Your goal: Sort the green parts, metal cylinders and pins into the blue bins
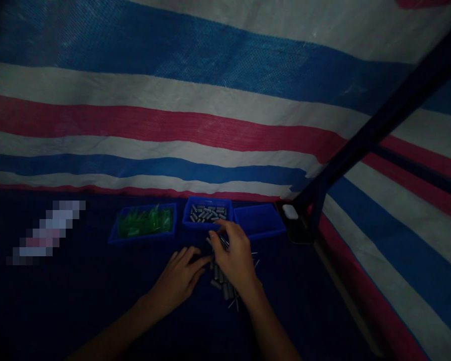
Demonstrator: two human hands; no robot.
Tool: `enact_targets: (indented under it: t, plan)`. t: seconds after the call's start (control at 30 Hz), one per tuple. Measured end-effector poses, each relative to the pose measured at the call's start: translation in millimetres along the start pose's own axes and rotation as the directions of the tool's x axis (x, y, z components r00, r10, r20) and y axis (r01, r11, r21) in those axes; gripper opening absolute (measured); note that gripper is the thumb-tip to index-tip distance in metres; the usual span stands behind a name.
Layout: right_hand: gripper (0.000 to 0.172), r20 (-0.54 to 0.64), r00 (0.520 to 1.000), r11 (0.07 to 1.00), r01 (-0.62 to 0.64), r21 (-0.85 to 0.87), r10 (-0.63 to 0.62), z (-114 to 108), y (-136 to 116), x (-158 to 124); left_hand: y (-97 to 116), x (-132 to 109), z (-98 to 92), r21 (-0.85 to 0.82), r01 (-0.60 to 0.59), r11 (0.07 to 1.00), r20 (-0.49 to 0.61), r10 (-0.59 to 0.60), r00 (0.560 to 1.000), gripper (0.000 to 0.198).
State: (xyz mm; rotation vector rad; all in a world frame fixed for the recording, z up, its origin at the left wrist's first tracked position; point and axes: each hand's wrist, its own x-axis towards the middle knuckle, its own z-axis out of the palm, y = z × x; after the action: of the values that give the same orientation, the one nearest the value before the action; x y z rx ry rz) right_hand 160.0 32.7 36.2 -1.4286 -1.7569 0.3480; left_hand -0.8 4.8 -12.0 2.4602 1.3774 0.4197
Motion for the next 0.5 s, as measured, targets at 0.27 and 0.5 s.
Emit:
enact_targets:
  t: [0.27, 0.5]
  plan:
    - [0.016, 0.127, 0.992, 0.998, 0.016, 0.055, -0.023, 28.7, 17.9, -24.9, -2.3, 2.6, 2.4, 0.014, 0.057, 0.998, -0.043, -0.056, 0.998, 0.014]
    - [0.025, 0.340, 0.919, 0.980, 0.194, 0.047, -0.198, 23.4, 7.6, -28.2, -19.9, 10.1, -2.4, -0.351, 0.214, 0.912, -0.136, -0.276, 0.951, 0.024]
